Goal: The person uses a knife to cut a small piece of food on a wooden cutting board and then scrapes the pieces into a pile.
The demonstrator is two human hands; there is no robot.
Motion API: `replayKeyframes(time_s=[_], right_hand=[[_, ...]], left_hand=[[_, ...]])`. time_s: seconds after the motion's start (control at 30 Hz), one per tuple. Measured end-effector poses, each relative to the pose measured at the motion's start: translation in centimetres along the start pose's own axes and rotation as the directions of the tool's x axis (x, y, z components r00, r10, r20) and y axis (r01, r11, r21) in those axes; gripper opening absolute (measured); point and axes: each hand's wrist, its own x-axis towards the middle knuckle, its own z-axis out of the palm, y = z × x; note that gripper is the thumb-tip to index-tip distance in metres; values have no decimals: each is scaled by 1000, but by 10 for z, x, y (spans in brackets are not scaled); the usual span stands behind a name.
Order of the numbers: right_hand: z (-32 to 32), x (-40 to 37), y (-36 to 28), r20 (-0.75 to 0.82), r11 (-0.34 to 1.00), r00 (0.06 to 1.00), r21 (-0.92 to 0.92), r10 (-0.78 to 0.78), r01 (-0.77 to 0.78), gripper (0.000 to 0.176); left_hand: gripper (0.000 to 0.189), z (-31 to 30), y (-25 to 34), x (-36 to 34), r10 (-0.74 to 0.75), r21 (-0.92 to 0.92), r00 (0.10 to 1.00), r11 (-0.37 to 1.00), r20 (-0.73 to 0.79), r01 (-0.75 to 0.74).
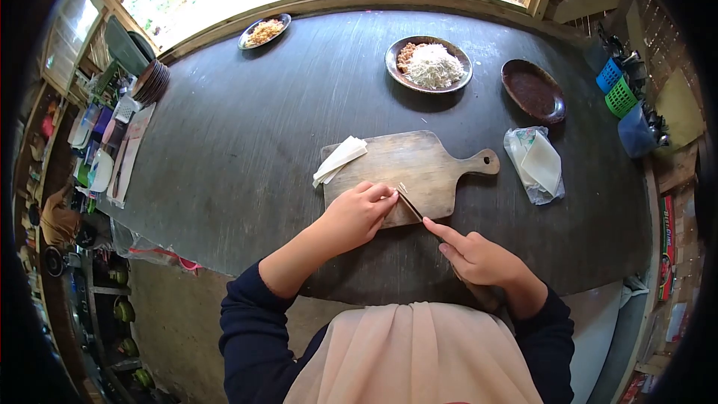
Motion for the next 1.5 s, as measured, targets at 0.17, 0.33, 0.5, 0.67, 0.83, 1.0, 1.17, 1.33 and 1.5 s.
replayKeyframes(time_s=[0.17, 0.33, 0.5, 0.67, 0.83, 1.0, 1.17, 1.33, 1.5], right_hand=[[1, 0, -1, -17, 999, 999, 12, -49, 49, 52], [1, 5, -3, -28, 999, 999, -21, -34, 33, 52], [2, 9, -2, -33, 1000, 999, -31, -1, 0, 52], [-3, 4, -2, 2, 998, 1000, -64, 3, -3, 53], [-6, 1, -1, 7, 997, 1000, -75, -15, 16, 53], [-4, 2, 4, 3, 998, 1000, -60, -20, 20, 53], [-2, 4, 4, -20, 997, 999, -67, -30, 28, 52], [0, 4, 8, -24, 997, 999, -72, -43, 42, 52], [-1, 2, 4, -7, 998, 1000, -65, -16, 16, 52]], left_hand=[[39, 1, -1, 0, -1, -2, 1000, 1000, 6, 1], [34, 4, -4, 2, 9, -39, 999, 999, -36, -10], [27, 3, -3, 5, -17, -107, 999, 994, -46, 12], [25, 2, -1, 4, -42, -98, 998, 994, -36, 38], [25, 4, 0, 3, -49, -85, 998, 995, -48, 45], [27, 5, 2, 0, -46, -74, 997, 996, -66, 41], [30, 7, 0, 0, -48, -80, 995, 996, -84, 41], [31, 8, -1, 0, -56, -97, 994, 994, -99, 46], [31, 9, -1, 0, -82, -129, 991, 989, -108, 67]])
